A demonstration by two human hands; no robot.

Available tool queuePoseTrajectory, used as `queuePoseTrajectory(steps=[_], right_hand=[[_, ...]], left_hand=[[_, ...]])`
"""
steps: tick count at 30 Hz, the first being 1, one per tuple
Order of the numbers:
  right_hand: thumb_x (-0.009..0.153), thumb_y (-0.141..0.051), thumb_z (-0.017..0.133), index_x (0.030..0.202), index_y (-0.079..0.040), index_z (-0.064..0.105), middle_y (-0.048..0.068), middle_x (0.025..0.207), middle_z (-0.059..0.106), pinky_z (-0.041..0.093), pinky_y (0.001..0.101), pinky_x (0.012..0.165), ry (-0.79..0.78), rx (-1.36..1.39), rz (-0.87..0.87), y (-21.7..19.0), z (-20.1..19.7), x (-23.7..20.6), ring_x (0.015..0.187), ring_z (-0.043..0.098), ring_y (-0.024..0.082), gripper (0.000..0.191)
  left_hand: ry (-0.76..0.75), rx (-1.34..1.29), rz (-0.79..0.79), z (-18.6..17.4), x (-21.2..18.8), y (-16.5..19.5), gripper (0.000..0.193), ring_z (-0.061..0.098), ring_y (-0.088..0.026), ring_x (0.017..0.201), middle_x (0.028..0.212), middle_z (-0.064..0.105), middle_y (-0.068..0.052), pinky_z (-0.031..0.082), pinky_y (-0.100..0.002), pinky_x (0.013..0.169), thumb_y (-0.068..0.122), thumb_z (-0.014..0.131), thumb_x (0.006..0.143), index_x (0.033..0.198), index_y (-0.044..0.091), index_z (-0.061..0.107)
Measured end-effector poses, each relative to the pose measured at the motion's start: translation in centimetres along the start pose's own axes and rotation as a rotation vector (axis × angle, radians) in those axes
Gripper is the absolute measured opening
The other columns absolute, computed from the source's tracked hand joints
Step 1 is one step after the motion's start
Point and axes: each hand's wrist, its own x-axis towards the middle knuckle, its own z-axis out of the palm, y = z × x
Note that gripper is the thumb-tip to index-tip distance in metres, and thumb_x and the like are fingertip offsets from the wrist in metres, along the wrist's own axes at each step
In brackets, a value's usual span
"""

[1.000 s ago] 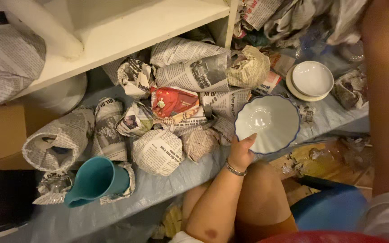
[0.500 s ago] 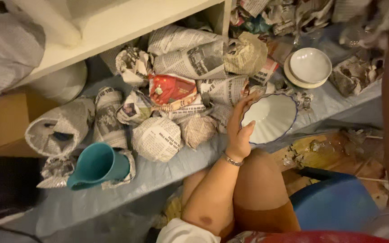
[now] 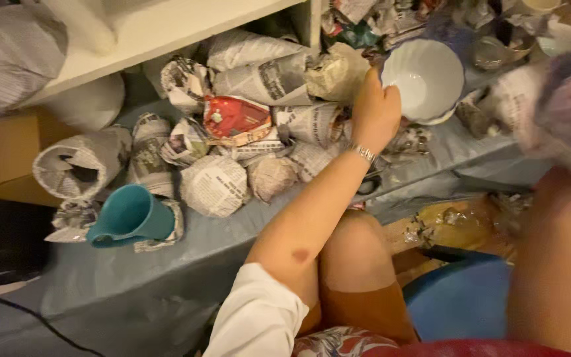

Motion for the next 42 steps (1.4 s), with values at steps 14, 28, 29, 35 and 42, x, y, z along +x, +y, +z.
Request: queuePoseTrajectory(steps=[14,28,29,35,42], right_hand=[[0.108,-0.018,0.062,0.117,-0.005,0.058,0.007,0.112,0.062,0.05,0.0354,0.097,0.053,0.125,0.134,-1.6,12.1,-0.9,0.103,0.06,0.02,0.016],[0.115,-0.02,0.06,0.123,-0.003,0.055,0.006,0.12,0.059,0.05,0.0336,0.103,-0.022,0.594,0.209,-4.3,1.7,-12.2,0.108,0.058,0.017,0.02],[0.115,-0.021,0.06,0.124,-0.003,0.055,0.006,0.12,0.059,0.05,0.0335,0.103,-0.084,0.656,0.224,-4.6,-0.1,-13.8,0.108,0.058,0.017,0.02],[0.118,-0.022,0.06,0.126,-0.002,0.053,0.006,0.123,0.058,0.05,0.0327,0.105,-0.484,0.941,0.309,-7.0,-10.8,-22.3,0.111,0.057,0.015,0.022],[0.115,-0.02,0.059,0.123,-0.006,0.053,0.004,0.123,0.058,0.053,0.0359,0.102,-0.47,1.322,0.612,-7.6,-15.3,-23.6,0.116,0.06,0.019,0.017]], left_hand=[[0.023,0.235,-0.066,1.9,22.2,-4.5,0.04,0.066,-0.047,0.103,0.115,0.068,-0.029,0.052,-0.053,0.089,0.032,0.055,0.092,0.112,-0.002,0.06],[-0.191,-0.045,0.407,-13.0,-6.4,1.5,0.059,0.07,-0.029,0.115,0.136,0.068,-0.011,0.053,-0.038,0.103,0.047,0.062,0.096,0.142,0.01,0.057],[-0.272,-0.043,0.576,-14.7,-9.2,1.7,0.065,0.067,-0.031,0.119,0.132,0.067,-0.01,0.048,-0.04,0.11,0.046,0.068,0.089,0.141,0.009,0.056],[-0.347,0.377,0.737,-19.4,-26.2,-0.3,0.07,0.064,-0.038,0.117,0.131,0.069,-0.017,0.046,-0.046,0.111,0.024,0.084,0.072,0.137,0.011,0.061],[-0.058,-0.262,-0.298,-20.2,-33.3,-9.3,0.041,0.056,-0.015,0.078,0.088,0.069,-0.012,0.051,-0.034,0.078,0.024,0.059,0.121,0.1,-0.008,0.075]])
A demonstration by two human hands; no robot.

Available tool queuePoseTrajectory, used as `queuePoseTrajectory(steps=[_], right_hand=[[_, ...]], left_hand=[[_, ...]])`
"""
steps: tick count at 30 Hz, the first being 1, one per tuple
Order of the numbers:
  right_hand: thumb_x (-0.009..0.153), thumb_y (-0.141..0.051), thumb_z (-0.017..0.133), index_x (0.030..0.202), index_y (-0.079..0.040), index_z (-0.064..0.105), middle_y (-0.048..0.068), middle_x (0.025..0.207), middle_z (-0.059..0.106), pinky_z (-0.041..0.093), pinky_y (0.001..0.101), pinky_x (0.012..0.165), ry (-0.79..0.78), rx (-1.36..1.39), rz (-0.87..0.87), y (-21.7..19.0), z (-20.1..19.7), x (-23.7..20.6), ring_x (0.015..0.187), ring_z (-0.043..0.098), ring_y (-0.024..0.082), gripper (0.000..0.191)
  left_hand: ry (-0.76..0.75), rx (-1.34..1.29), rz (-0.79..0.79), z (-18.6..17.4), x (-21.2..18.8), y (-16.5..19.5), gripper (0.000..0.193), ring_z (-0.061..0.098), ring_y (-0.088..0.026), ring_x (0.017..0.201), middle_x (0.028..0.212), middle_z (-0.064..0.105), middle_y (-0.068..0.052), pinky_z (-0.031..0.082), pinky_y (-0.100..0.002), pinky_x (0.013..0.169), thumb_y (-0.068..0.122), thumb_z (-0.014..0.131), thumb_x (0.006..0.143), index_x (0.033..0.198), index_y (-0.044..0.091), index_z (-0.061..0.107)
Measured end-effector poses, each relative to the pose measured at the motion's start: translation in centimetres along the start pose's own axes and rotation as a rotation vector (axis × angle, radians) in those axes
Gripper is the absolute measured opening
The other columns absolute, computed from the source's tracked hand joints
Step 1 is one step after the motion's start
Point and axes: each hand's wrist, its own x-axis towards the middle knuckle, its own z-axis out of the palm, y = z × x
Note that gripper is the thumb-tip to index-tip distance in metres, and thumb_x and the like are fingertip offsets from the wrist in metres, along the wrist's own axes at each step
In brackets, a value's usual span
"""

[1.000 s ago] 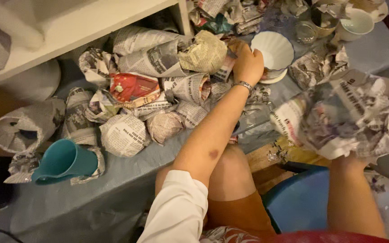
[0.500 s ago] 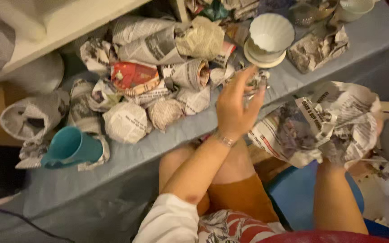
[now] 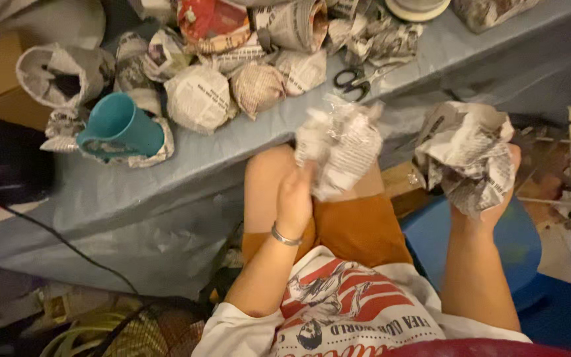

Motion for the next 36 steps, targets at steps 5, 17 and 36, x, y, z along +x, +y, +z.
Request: queuePoseTrajectory(steps=[5,17,36], right_hand=[[0.111,-0.019,0.058,0.127,-0.004,0.057,0.008,0.129,0.06,0.053,0.0368,0.105,0.083,-0.058,0.016,1.4,0.7,2.0,0.119,0.062,0.021,0.022],[0.107,-0.006,0.056,0.129,0.002,0.055,0.009,0.127,0.052,0.047,0.031,0.109,0.081,-0.338,-0.039,1.4,0.5,7.2,0.114,0.056,0.019,0.023],[0.098,0.0,0.059,0.094,0.004,0.064,0.0,0.085,0.061,0.044,0.0244,0.075,0.044,-1.004,-0.065,-1.3,1.0,1.8,0.08,0.054,0.007,0.008]], left_hand=[[0.059,-0.433,-0.101,-2.5,3.0,-1.0,0.031,0.064,-0.005,0.091,0.107,0.07,0.001,0.052,-0.026,0.082,0.023,0.046,0.109,0.121,0.002,0.065],[0.693,0.972,0.928,-8.1,19.8,10.7,0.048,0.063,-0.039,0.124,0.144,0.059,-0.015,0.05,-0.046,0.109,0.008,0.064,0.098,0.145,0.005,0.055],[0.332,0.861,1.011,1.4,15.7,12.6,0.074,0.033,-0.036,0.15,0.167,0.028,-0.017,0.027,-0.053,0.124,0.042,0.074,0.096,0.155,0.011,0.043]])
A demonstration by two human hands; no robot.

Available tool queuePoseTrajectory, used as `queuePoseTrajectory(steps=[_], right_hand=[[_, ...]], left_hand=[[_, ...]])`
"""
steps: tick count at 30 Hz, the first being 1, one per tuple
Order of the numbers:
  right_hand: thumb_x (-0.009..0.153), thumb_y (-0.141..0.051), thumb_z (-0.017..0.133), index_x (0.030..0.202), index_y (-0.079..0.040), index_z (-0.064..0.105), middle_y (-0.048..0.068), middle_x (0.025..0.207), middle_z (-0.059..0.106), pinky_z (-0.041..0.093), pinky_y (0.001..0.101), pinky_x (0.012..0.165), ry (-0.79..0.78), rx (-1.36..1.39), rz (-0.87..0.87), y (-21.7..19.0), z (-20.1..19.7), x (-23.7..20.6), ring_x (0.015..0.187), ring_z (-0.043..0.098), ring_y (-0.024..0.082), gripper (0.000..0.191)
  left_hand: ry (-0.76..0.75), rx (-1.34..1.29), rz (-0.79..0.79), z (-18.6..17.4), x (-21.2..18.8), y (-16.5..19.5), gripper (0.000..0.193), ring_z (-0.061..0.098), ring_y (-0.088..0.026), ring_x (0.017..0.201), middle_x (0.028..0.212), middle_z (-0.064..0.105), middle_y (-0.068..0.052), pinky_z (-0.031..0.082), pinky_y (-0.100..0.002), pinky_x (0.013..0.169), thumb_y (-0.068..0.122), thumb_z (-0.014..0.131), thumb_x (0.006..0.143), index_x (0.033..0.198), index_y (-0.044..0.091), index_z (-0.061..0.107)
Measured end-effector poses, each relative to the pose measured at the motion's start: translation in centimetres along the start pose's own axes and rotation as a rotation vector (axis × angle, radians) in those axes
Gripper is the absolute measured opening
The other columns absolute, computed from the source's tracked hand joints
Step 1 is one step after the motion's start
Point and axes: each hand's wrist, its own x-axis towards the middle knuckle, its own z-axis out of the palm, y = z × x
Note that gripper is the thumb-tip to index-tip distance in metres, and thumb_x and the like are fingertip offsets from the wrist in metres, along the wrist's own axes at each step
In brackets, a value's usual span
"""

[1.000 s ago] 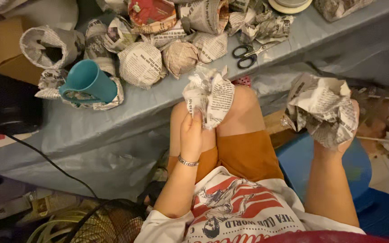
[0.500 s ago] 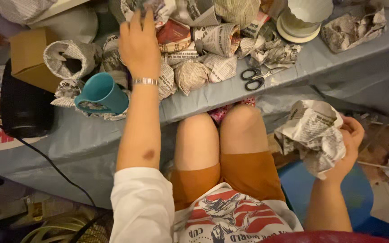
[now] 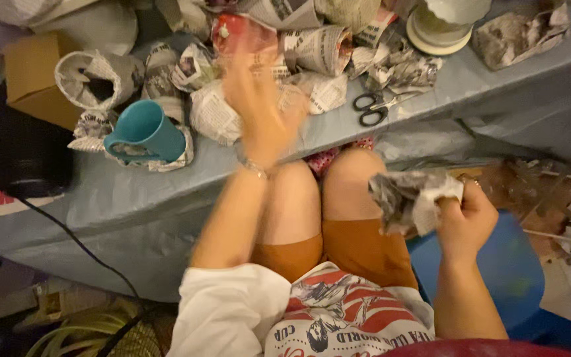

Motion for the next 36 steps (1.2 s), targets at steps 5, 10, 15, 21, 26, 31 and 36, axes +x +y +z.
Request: queuePoseTrajectory(steps=[5,10,15,21,26,31,36], right_hand=[[0.105,-0.002,0.058,0.095,-0.001,0.059,-0.005,0.089,0.06,0.041,0.0224,0.069,-0.142,0.231,0.133,3.2,2.0,0.3,0.081,0.052,0.003,0.01],[0.103,-0.008,0.058,0.1,-0.005,0.064,-0.006,0.083,0.059,0.041,0.0222,0.06,-0.246,0.13,0.245,2.7,4.0,-1.7,0.07,0.049,0.003,0.008],[0.107,-0.01,0.068,0.108,-0.003,0.061,0.001,0.092,0.06,0.043,0.0247,0.069,-0.315,0.06,0.156,0.5,4.2,0.1,0.081,0.052,0.007,0.01],[0.066,-0.012,0.074,0.129,0.001,0.049,0.027,0.137,0.045,0.045,0.0413,0.091,-0.191,-0.359,-0.368,-6.8,5.7,0.3,0.107,0.057,0.036,0.069],[0.061,-0.014,0.08,0.114,-0.02,0.07,0.006,0.118,0.069,0.041,0.0445,0.095,-0.459,-0.662,-0.901,-8.3,4.7,2.5,0.109,0.067,0.033,0.054],[0.077,-0.01,0.082,0.114,-0.02,0.073,0.007,0.089,0.072,0.048,0.042,0.084,-0.538,-0.607,-0.503,-4.3,4.4,2.3,0.089,0.067,0.028,0.039],[0.088,-0.004,0.068,0.125,-0.008,0.066,0.013,0.094,0.069,0.054,0.039,0.074,-0.327,-0.384,-0.107,-1.8,3.6,2.0,0.081,0.069,0.028,0.038]], left_hand=[[-0.428,-0.652,-0.158,-0.5,-11.0,12.4,0.132,0.023,-0.047,0.155,0.165,0.019,-0.03,0.023,-0.052,0.13,0.045,0.095,0.058,0.157,0.003,0.019],[-0.343,-0.871,-0.8,0.1,-15.2,11.7,0.089,0.052,-0.031,0.136,0.149,0.051,-0.022,0.045,-0.039,0.113,0.022,0.079,0.084,0.158,0.001,0.034],[-0.301,-1.009,-0.929,0.5,-16.3,8.3,0.051,0.061,-0.013,0.118,0.131,0.066,-0.009,0.051,-0.027,0.101,0.009,0.068,0.099,0.146,-0.002,0.052],[-0.526,-0.669,-0.902,-0.9,-14.9,7.4,0.03,0.062,-0.015,0.069,0.088,0.072,-0.01,0.051,-0.031,0.063,0.012,0.066,0.1,0.128,0.002,0.07],[-0.51,-0.56,-0.552,-1.2,-13.5,6.3,0.019,0.072,-0.023,0.076,0.09,0.074,-0.015,0.054,-0.031,0.068,0.012,0.064,0.101,0.113,0.002,0.076],[-0.362,-0.535,-0.845,-1.4,-14.5,5.0,0.016,0.067,-0.017,0.075,0.088,0.075,-0.012,0.055,-0.031,0.068,0.011,0.064,0.103,0.111,0.001,0.073],[-0.416,-0.553,-0.89,-2.4,-13.8,5.3,0.028,0.072,-0.017,0.093,0.104,0.077,-0.01,0.057,-0.032,0.083,0.01,0.063,0.103,0.13,0.005,0.07]])
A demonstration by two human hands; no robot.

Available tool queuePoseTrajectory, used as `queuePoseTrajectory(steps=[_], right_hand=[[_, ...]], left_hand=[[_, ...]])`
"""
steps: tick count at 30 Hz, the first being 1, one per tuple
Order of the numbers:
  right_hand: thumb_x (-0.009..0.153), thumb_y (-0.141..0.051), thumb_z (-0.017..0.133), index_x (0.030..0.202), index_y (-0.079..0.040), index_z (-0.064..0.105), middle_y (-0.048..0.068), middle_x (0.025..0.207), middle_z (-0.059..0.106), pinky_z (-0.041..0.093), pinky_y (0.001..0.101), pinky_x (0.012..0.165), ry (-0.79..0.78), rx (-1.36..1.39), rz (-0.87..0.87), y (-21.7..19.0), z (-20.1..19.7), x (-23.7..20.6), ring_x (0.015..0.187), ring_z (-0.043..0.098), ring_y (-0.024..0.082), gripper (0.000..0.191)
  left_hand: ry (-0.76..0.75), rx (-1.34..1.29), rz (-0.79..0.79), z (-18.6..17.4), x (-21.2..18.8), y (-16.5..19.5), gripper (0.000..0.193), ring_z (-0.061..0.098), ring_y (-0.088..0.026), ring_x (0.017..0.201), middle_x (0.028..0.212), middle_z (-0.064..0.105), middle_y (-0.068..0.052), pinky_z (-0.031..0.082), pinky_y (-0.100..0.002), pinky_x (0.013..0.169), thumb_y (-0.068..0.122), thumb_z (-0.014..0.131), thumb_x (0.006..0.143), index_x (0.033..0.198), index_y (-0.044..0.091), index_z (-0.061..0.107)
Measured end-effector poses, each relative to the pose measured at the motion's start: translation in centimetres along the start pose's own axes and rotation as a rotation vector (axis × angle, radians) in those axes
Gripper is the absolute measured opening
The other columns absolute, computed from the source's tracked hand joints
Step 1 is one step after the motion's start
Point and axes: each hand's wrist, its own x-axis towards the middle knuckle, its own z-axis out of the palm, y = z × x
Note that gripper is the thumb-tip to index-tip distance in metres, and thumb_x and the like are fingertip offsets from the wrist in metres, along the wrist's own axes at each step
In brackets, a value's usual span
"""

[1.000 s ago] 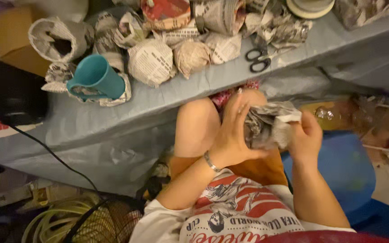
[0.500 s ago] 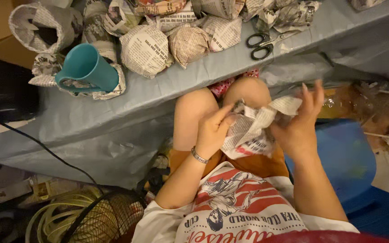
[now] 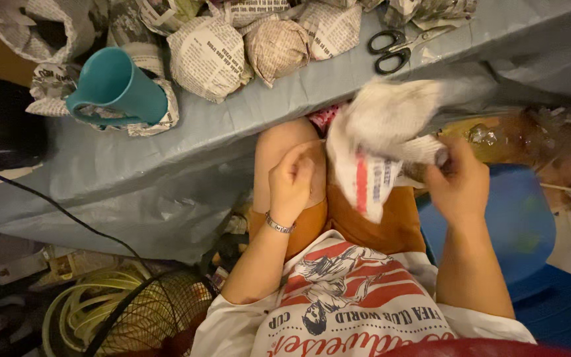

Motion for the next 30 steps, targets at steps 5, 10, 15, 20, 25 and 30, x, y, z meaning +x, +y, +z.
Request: queuePoseTrajectory(steps=[5,10,15,20,25,30], right_hand=[[0.082,-0.007,0.073,0.125,-0.008,0.067,0.014,0.084,0.066,0.053,0.0391,0.069,-0.14,-0.014,0.06,-0.5,-0.7,-0.1,0.072,0.067,0.028,0.043],[0.07,-0.01,0.079,0.117,-0.007,0.065,0.014,0.117,0.068,0.053,0.0398,0.082,-0.311,0.016,-0.321,-3.7,-2.0,0.3,0.099,0.066,0.035,0.049],[0.059,-0.025,0.089,0.105,-0.002,0.068,0.02,0.117,0.064,0.046,0.0483,0.083,-0.116,-0.134,-0.47,-5.8,-2.9,-0.7,0.101,0.062,0.041,0.056],[0.09,-0.01,0.083,0.104,0.003,0.07,0.016,0.124,0.063,0.05,0.0297,0.09,0.008,0.192,-0.137,-1.9,-2.1,-1.4,0.106,0.062,0.025,0.023],[0.107,-0.005,0.069,0.108,0.004,0.067,0.003,0.131,0.059,0.044,0.022,0.093,0.275,0.56,0.007,3.8,-1.0,-1.1,0.11,0.056,0.01,0.009],[0.113,-0.007,0.065,0.114,0.0,0.065,-0.003,0.092,0.061,0.041,0.0225,0.077,0.236,0.773,0.307,4.9,-1.3,-0.7,0.087,0.051,0.006,0.007]], left_hand=[[-0.145,-0.032,0.24,0.3,-1.5,2.9,0.074,0.066,-0.015,0.096,0.112,0.068,-0.014,0.056,-0.029,0.081,0.024,0.084,0.074,0.135,-0.001,0.05],[-0.201,-0.125,-0.042,1.3,-0.9,2.5,0.036,0.07,-0.011,0.091,0.103,0.076,-0.007,0.058,-0.028,0.081,0.017,0.075,0.097,0.127,0.002,0.066],[-0.258,-0.137,-0.057,2.4,-1.4,2.1,0.032,0.069,-0.009,0.093,0.104,0.077,-0.006,0.058,-0.028,0.083,0.01,0.073,0.097,0.128,0.002,0.069],[-0.252,-0.155,-0.039,2.2,-1.2,2.2,0.052,0.068,-0.007,0.096,0.109,0.074,-0.004,0.057,-0.025,0.083,0.007,0.082,0.083,0.13,0.0,0.062],[-0.288,-0.495,-0.178,1.8,-1.7,1.4,0.049,0.066,-0.005,0.095,0.112,0.071,0.001,0.056,-0.022,0.08,0.01,0.069,0.096,0.142,0.004,0.057],[-0.223,-0.051,-0.174,2.0,-2.4,2.6,0.044,0.067,-0.02,0.083,0.103,0.076,-0.011,0.051,-0.031,0.068,0.024,0.069,0.103,0.139,-0.001,0.068]])
